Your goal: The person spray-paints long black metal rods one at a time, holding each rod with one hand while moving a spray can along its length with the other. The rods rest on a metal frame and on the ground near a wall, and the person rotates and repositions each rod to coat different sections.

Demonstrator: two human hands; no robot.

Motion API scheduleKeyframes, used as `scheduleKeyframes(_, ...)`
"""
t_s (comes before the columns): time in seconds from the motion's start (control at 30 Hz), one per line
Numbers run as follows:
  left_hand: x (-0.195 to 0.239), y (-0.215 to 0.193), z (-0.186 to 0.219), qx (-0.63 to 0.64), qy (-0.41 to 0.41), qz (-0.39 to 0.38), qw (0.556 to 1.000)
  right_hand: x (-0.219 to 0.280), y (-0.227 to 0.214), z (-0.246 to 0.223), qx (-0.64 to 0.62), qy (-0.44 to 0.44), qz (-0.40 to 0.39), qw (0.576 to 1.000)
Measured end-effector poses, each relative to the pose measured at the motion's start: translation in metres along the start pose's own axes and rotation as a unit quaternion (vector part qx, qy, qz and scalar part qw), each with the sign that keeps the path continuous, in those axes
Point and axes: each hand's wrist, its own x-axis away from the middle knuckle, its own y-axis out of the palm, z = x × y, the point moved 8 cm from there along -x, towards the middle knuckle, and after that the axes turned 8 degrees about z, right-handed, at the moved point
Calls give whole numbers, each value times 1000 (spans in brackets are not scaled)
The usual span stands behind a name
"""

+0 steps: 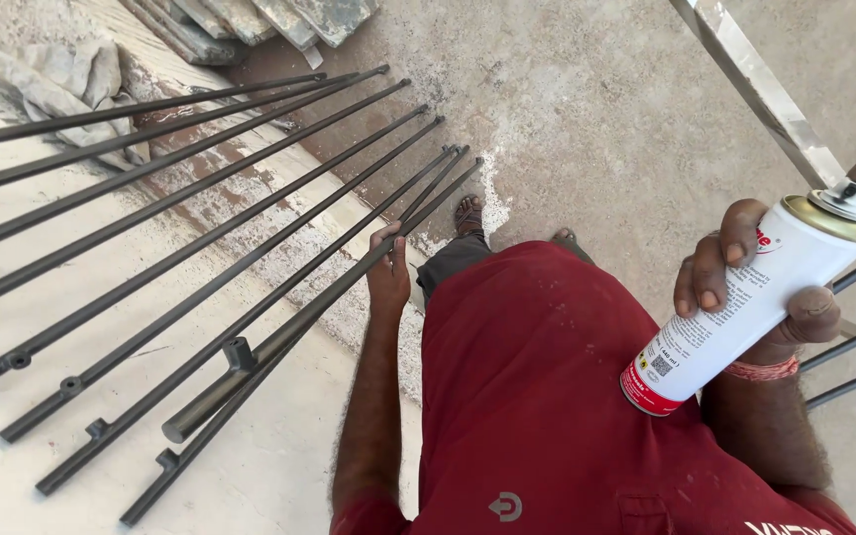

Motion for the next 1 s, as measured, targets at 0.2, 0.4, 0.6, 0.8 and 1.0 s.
scheduleKeyframes(0.2, -37, 64, 7, -24, 67, -52, 996, 13, 9, -19, -22, -32, 45, 998)
scheduleKeyframes(0.4, -66, 138, -14, -95, 42, -103, 989, 27, -37, -49, -45, -78, 94, 991)
scheduleKeyframes(0.6, -77, 204, -29, -86, 48, -82, 992, 18, -107, -85, -37, -94, 105, 989)
scheduleKeyframes(0.8, -82, 247, -29, -86, 94, -82, 988, -31, -90, -147, -45, -117, 42, 991)
scheduleKeyframes(1.0, -86, 269, -50, -56, 75, -103, 990, -36, -116, -177, -13, -141, 46, 989)
